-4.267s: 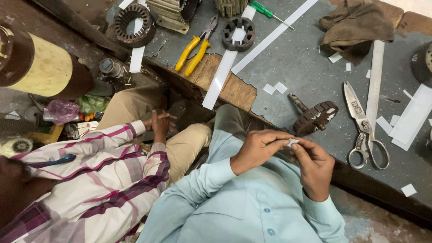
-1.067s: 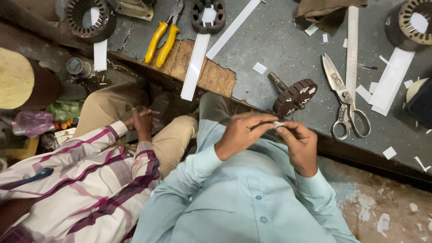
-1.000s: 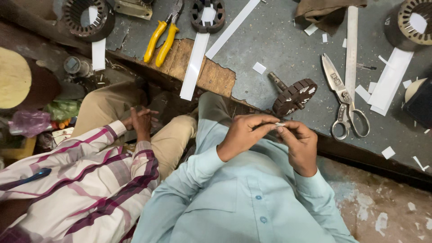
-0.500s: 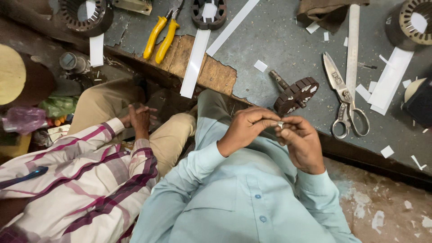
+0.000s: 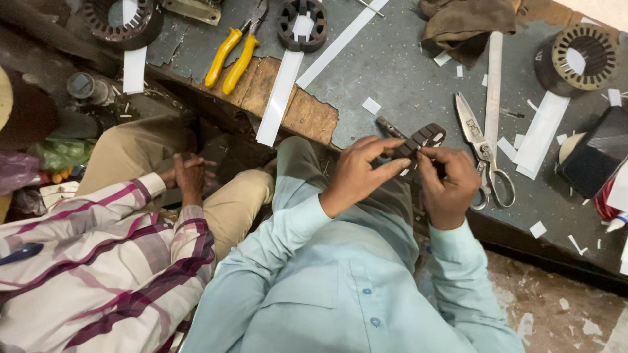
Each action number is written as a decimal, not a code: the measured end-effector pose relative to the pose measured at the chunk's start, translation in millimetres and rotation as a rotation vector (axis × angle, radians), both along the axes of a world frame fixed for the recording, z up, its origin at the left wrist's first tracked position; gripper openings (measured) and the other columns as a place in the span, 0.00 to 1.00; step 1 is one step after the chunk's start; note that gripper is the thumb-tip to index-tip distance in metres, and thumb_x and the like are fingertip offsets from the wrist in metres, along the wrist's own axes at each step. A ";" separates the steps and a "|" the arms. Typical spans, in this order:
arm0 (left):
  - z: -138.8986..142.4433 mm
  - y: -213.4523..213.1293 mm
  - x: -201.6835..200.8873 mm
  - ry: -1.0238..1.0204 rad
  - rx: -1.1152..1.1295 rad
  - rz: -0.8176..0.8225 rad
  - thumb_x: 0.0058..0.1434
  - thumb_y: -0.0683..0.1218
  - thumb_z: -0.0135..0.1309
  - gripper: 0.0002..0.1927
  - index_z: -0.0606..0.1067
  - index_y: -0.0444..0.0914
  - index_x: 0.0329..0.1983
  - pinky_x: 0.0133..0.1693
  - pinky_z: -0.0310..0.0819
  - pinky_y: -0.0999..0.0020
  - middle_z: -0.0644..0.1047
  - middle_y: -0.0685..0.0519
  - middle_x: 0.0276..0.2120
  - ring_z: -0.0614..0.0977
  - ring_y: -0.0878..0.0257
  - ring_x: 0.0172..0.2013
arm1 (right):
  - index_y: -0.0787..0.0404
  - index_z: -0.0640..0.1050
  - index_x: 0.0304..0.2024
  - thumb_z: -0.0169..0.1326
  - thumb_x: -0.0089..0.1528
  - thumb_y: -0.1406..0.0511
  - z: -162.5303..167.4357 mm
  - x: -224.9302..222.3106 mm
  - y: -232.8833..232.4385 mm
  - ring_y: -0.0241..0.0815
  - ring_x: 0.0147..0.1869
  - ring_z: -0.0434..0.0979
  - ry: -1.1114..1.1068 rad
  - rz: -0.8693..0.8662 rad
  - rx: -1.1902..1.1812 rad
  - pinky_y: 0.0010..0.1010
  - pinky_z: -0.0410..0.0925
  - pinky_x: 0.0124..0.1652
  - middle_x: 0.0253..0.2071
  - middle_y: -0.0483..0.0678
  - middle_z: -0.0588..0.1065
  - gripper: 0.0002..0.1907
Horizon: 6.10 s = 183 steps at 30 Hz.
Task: The person cuts small white strips from a longer sheet using scissors and inserts them into slots on a circular motor stator. The person repeats this process, cutting and inserting multiple strips into the stator while seated at a low work table.
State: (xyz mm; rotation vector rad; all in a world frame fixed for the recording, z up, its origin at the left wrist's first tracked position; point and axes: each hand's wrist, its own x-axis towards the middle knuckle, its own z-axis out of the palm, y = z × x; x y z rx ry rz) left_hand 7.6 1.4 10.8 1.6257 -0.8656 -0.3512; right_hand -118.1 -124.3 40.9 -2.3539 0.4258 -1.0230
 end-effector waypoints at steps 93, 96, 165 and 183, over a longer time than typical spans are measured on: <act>-52.5 3.2 -5.4 0.577 0.201 -0.216 0.66 0.48 0.58 0.13 0.83 0.33 0.43 0.24 0.72 0.77 0.80 0.58 0.27 0.76 0.75 0.23 | 0.64 0.75 0.33 0.69 0.65 0.67 -115.4 -116.7 2.4 0.42 0.33 0.78 -0.512 0.524 1.641 0.33 0.71 0.36 0.33 0.51 0.77 0.14; -49.7 13.0 -8.5 0.578 0.168 -0.270 0.66 0.48 0.58 0.13 0.83 0.32 0.43 0.26 0.72 0.78 0.81 0.57 0.28 0.77 0.74 0.24 | 0.66 0.76 0.37 0.64 0.63 0.72 -108.4 -93.1 21.0 0.39 0.39 0.77 -0.175 0.149 1.179 0.30 0.71 0.41 0.38 0.52 0.78 0.07; -31.3 10.5 -28.9 0.808 -0.035 -0.153 0.61 0.36 0.58 0.14 0.77 0.32 0.50 0.37 0.78 0.71 0.82 0.49 0.34 0.82 0.65 0.34 | 0.62 0.84 0.41 0.65 0.57 0.61 79.3 -42.8 -344.8 0.64 0.46 0.80 0.822 -0.675 -0.141 0.50 0.72 0.44 0.43 0.62 0.80 0.13; -26.5 -8.9 -28.6 0.993 -0.233 -0.126 0.66 0.39 0.57 0.13 0.77 0.27 0.51 0.41 0.83 0.69 0.82 0.48 0.39 0.84 0.63 0.38 | 0.66 0.75 0.50 0.62 0.73 0.76 4.4 -82.7 -111.2 0.42 0.39 0.80 -0.767 0.057 1.136 0.31 0.75 0.42 0.38 0.52 0.77 0.09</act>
